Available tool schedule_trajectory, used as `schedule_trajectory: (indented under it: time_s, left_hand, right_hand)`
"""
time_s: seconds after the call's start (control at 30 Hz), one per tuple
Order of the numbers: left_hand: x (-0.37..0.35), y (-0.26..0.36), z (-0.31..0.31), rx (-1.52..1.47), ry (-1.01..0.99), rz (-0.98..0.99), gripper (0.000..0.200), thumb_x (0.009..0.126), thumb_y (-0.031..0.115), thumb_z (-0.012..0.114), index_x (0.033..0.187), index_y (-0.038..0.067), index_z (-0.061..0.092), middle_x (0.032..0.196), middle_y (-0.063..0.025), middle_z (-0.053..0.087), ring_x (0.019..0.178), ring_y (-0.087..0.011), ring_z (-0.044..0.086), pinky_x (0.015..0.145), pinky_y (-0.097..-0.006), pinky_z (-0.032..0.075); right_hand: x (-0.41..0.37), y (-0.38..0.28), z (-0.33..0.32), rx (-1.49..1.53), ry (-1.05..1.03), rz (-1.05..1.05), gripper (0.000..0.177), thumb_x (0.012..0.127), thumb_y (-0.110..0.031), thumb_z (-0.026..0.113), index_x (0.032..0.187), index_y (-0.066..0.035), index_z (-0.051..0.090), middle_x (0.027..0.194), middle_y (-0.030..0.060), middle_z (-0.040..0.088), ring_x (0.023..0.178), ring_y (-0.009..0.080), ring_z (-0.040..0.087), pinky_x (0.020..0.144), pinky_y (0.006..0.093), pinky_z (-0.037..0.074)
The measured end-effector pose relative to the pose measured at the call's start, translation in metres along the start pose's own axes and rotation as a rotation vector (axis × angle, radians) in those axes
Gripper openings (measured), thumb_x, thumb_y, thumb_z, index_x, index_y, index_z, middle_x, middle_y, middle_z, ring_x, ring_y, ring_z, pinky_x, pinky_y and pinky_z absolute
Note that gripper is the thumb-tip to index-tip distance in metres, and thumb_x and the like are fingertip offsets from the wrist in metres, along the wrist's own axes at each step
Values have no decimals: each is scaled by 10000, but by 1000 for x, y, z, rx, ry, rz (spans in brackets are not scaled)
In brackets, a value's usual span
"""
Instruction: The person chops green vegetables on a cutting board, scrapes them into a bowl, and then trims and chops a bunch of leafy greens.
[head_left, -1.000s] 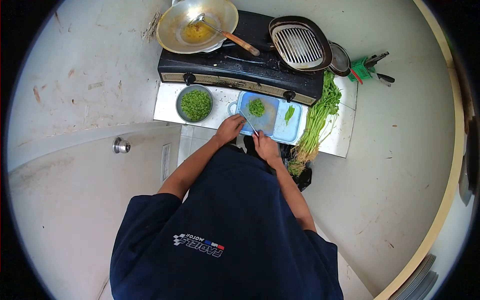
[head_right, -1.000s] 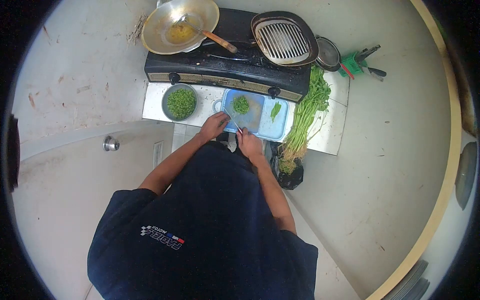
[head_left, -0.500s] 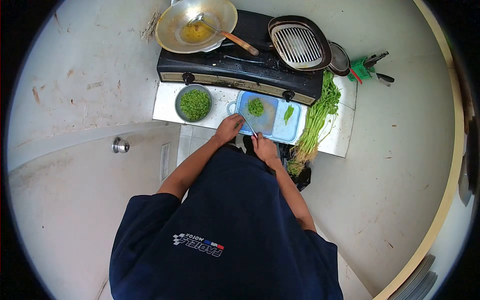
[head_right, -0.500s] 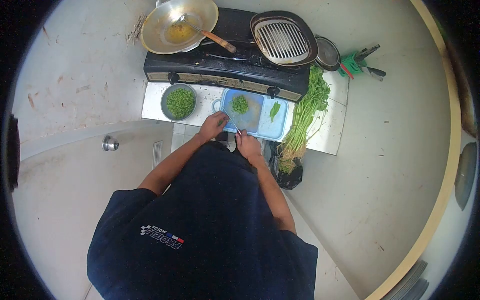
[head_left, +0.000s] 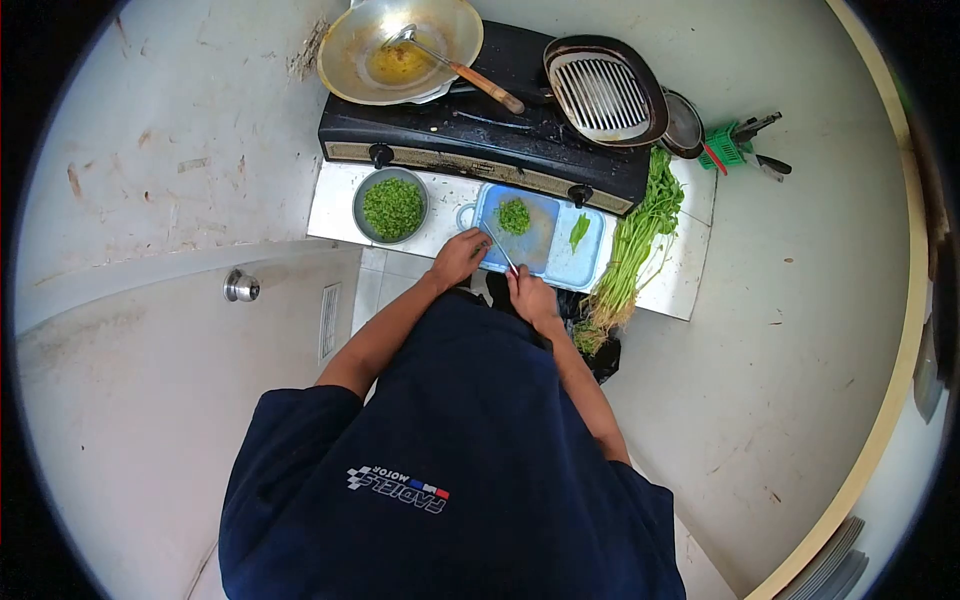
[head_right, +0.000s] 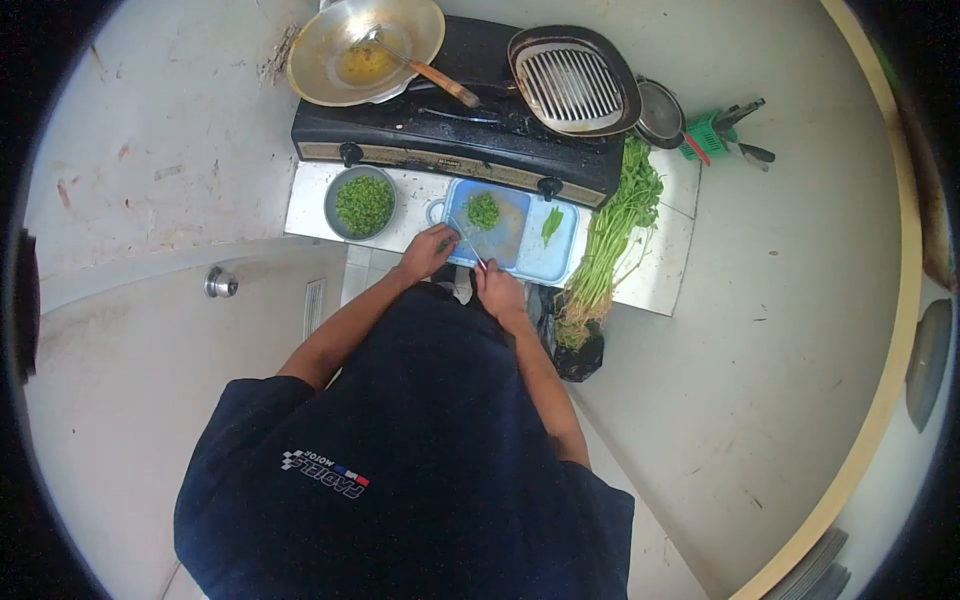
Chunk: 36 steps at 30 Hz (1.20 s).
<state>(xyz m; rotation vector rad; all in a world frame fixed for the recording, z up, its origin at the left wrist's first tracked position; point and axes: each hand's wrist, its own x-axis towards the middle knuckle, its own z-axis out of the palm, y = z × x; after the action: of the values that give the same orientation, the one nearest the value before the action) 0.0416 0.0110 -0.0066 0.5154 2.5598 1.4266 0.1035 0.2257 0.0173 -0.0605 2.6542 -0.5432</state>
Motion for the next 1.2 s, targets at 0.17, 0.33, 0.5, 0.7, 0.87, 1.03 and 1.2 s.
schedule_trajectory:
  time_s: [0.17, 0.33, 0.5, 0.7, 0.87, 1.03, 1.2]
  left_hand:
    - [1, -3, 1, -10, -4, 10, 109, 927, 71, 656, 1025, 27, 676, 983, -152, 647, 903, -390, 661, 804, -458, 551]
    - [2, -1, 1, 4, 8, 32, 119, 927, 71, 654, 1036, 33, 681, 983, -150, 649, 912, -393, 663, 812, -461, 555]
    - [1, 1, -2, 18, -9, 13, 129, 933, 80, 651, 1047, 27, 682, 992, -152, 651, 918, -395, 661, 817, -462, 554]
    - [3, 2, -3, 30, -36, -13, 126, 947, 101, 648, 1039, 17, 668, 993, -162, 645, 923, -402, 656, 826, -463, 547]
    - [3, -2, -2, 15, -60, -19, 131, 950, 107, 649, 1036, 8, 656, 991, -168, 642, 929, -405, 653, 827, -467, 545]
    - [4, 0, -6, 30, -68, -4, 133, 950, 105, 646, 1042, 11, 667, 992, -164, 646, 930, -397, 654, 835, -467, 547]
    - [3, -3, -5, 40, -52, 47, 142, 963, 136, 652, 1036, 15, 667, 973, -169, 650, 923, -401, 664, 819, -465, 541]
  right_hand:
    - [-2, -4, -8, 17, 9, -26, 433, 1080, -427, 449, 1077, -12, 574, 784, 272, 710, 739, 480, 709, 662, 578, 573]
    - [7, -12, -1, 16, -7, -38, 411, 1075, -408, 459, 1081, -11, 567, 802, 279, 712, 742, 478, 714, 668, 570, 578]
    - [13, -11, 10, 27, 40, -44, 421, 1075, -413, 460, 1073, -8, 578, 816, 283, 712, 751, 485, 710, 678, 576, 575]
    - [-5, -1, 4, 26, 19, -3, 427, 1072, -419, 455, 1069, -10, 577, 804, 264, 714, 747, 476, 713, 669, 577, 575]
    - [-8, 0, 6, 52, 34, 12, 436, 1075, -431, 450, 1078, -14, 576, 793, 266, 710, 739, 484, 706, 666, 585, 569]
    - [0, -11, 4, 97, 42, -37, 434, 1076, -432, 456, 1082, -15, 578, 785, 271, 708, 736, 500, 698, 666, 594, 567]
    - [15, -16, 12, 42, 76, -45, 422, 1071, -421, 470, 1077, -13, 579, 773, 274, 706, 722, 496, 699, 644, 591, 567]
